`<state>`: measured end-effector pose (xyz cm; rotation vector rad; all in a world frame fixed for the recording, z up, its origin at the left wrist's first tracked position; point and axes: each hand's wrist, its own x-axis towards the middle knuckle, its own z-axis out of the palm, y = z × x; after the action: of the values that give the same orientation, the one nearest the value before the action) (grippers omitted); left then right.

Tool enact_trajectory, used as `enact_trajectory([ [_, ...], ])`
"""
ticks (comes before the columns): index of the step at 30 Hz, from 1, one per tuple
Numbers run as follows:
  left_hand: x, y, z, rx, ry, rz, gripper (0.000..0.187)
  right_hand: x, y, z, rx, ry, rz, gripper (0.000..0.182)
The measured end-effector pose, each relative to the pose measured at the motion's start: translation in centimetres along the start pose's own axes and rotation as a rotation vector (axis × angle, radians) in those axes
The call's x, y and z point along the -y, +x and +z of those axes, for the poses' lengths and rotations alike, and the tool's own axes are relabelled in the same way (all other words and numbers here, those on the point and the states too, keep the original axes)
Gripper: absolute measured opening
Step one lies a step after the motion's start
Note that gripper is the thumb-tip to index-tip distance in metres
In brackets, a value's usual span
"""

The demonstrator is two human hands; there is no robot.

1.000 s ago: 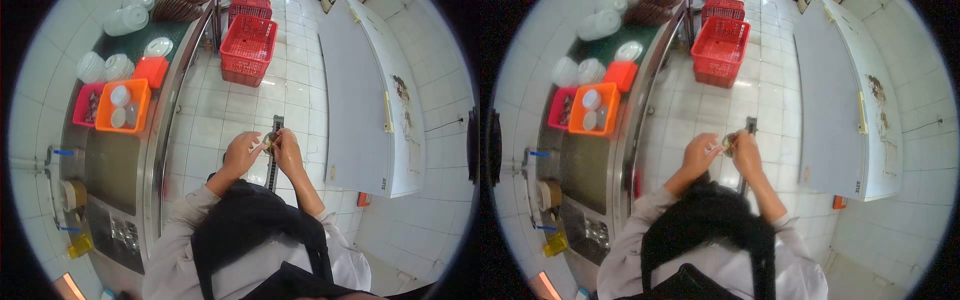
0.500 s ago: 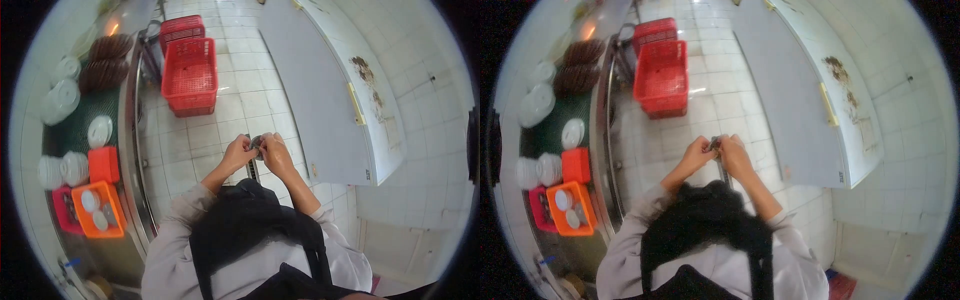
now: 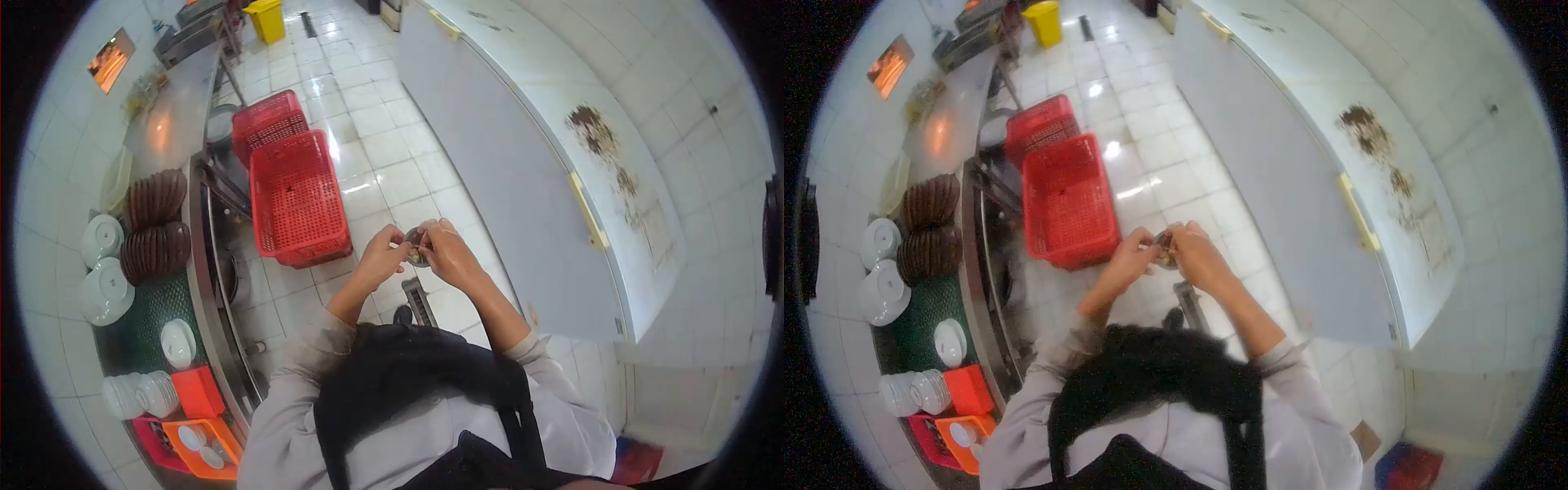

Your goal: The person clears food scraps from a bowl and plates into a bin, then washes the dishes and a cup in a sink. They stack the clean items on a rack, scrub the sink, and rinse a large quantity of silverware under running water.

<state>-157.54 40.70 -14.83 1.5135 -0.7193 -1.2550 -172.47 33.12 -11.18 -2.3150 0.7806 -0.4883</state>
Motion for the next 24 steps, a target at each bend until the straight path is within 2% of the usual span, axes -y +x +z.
enact_trajectory([
  [2,-0.2,2.3,-1.3,-0.055,0.149,0.15,0.02,-1.0,3.3,0.4,0.058,0.062,-0.06,0.028],
  [5,-1.0,5.9,-3.1,-0.146,0.204,0.205,0.016,-2.8,8.3,1.4,0.135,0.04,-0.092,0.031],
  [7,-2.3,8.4,-4.7,-0.175,0.22,0.199,0.015,-4.2,11.4,1.5,0.045,0.068,-0.295,0.033],
  [8,-2.4,9.9,-5.3,-0.168,0.206,0.192,0.015,-4.8,12.4,1.5,0.043,0.064,-0.294,0.033],
  [10,-4.0,13.7,-6.6,-0.142,0.191,0.223,0.014,-5.8,15.1,0.5,-0.034,0.298,-0.143,0.039],
  [11,-4.6,15.3,-7.3,-0.137,0.15,0.199,0.014,-7.3,16.6,0.1,-0.047,0.278,-0.147,0.039],
  [13,-5.4,18.3,-8.0,-0.113,0.082,0.164,0.013,-10.9,17.9,-0.9,-0.313,0.369,-0.004,0.026],
  [15,-6.9,21.7,-9.0,-0.162,0.073,0.221,0.013,-13.8,18.2,-4.3,-0.337,0.032,-0.013,0.02],
  [17,-7.1,25.6,-9.4,-0.169,0.056,0.225,0.013,-16.8,17.8,-6.3,-0.43,-0.042,0.119,0.017],
  [19,-7.3,29.6,-10.0,-0.148,0.118,0.222,0.014,-20.2,16.7,-8.1,-0.45,-0.124,0.136,0.017],
  [20,-7.8,31.3,-10.0,-0.149,0.14,0.201,0.014,-21.4,16.4,-8.2,-0.513,-0.042,0.301,0.018],
  [23,-8.5,36.4,-9.9,-0.115,0.087,0.143,0.015,-24.9,17.9,-8.8,-0.51,0.119,0.475,0.018],
  [24,-8.8,37.7,-9.9,-0.097,0.071,0.142,0.015,-26.6,19.0,-8.3,-0.516,0.129,0.452,0.018],
])
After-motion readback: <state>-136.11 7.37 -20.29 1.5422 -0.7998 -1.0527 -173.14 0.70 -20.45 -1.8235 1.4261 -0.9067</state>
